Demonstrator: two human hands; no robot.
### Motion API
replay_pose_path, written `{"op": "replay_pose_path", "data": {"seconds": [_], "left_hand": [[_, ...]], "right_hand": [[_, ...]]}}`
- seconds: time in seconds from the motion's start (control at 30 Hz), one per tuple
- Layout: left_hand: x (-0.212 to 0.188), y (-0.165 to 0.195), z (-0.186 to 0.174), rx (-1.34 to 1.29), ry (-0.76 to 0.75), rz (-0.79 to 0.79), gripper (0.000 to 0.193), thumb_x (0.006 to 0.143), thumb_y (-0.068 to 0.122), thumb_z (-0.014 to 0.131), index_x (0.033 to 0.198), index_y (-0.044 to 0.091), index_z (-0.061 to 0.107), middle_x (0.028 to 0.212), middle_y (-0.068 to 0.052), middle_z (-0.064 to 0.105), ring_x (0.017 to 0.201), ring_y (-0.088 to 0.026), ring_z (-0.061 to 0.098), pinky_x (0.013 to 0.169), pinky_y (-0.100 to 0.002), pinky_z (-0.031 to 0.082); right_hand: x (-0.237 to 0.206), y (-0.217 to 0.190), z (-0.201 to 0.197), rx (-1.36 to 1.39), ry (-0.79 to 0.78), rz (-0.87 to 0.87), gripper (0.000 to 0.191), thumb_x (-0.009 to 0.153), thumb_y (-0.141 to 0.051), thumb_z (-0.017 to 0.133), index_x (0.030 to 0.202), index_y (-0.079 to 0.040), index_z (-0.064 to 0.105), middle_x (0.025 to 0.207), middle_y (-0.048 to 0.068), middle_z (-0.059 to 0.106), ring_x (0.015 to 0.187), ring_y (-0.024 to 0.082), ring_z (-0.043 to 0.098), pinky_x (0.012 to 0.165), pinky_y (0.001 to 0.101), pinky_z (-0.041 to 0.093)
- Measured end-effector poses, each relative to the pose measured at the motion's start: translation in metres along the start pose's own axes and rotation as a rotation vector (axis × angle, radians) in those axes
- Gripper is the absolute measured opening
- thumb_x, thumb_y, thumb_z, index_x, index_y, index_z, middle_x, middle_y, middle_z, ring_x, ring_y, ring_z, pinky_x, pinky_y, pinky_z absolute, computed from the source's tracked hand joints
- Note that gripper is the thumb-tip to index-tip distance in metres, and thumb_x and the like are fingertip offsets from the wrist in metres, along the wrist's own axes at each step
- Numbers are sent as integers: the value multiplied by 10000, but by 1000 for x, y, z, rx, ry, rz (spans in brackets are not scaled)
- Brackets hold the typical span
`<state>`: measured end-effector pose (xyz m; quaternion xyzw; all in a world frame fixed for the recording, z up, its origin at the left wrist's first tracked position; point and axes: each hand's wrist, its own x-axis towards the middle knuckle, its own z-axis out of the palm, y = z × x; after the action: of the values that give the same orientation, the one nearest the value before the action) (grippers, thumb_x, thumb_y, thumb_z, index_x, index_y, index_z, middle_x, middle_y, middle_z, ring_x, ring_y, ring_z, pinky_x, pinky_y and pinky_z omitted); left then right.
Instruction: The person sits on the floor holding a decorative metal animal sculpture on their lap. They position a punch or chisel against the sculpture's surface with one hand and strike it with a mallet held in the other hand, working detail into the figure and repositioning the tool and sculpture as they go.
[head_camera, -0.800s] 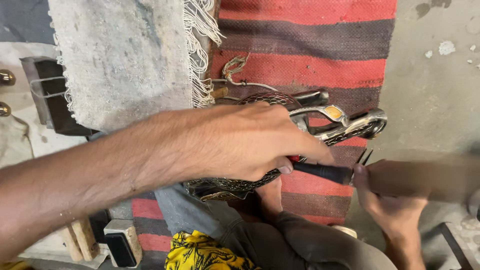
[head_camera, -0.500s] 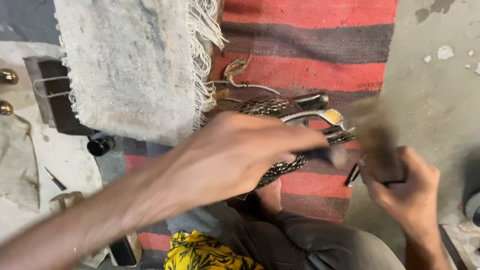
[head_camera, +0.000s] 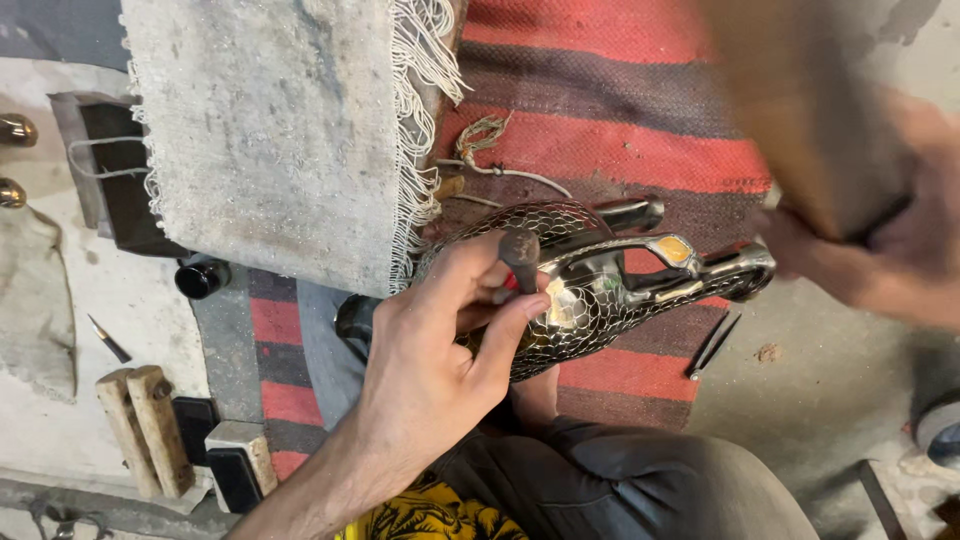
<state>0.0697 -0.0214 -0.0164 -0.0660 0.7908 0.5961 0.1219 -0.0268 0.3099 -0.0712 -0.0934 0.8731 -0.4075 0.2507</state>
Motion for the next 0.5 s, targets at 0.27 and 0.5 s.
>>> {"op": "replay_pose_path", "data": {"seconds": [0.27,0.5], "left_hand": [[8,9,4,61,-15,-52,330,955,61,734,1255,23,600,1034,-124,796,962,-169,819,785,-291,688],[27,26,-2,120,-168,-110,316,937,96,726,1232,32,632,998,-122,819,872,-168,832,623,-292,664]], "right_hand": [[43,-93,-21,-713,-143,-216,544,654,-244,894,1162,-178,712,621,52,664,575,206,693,587,358,531],[41,-76,-23,-755,-127,-168,541,656,-346,896,1115,-176,665,612,54,660,607,258,699,589,396,549]]}}
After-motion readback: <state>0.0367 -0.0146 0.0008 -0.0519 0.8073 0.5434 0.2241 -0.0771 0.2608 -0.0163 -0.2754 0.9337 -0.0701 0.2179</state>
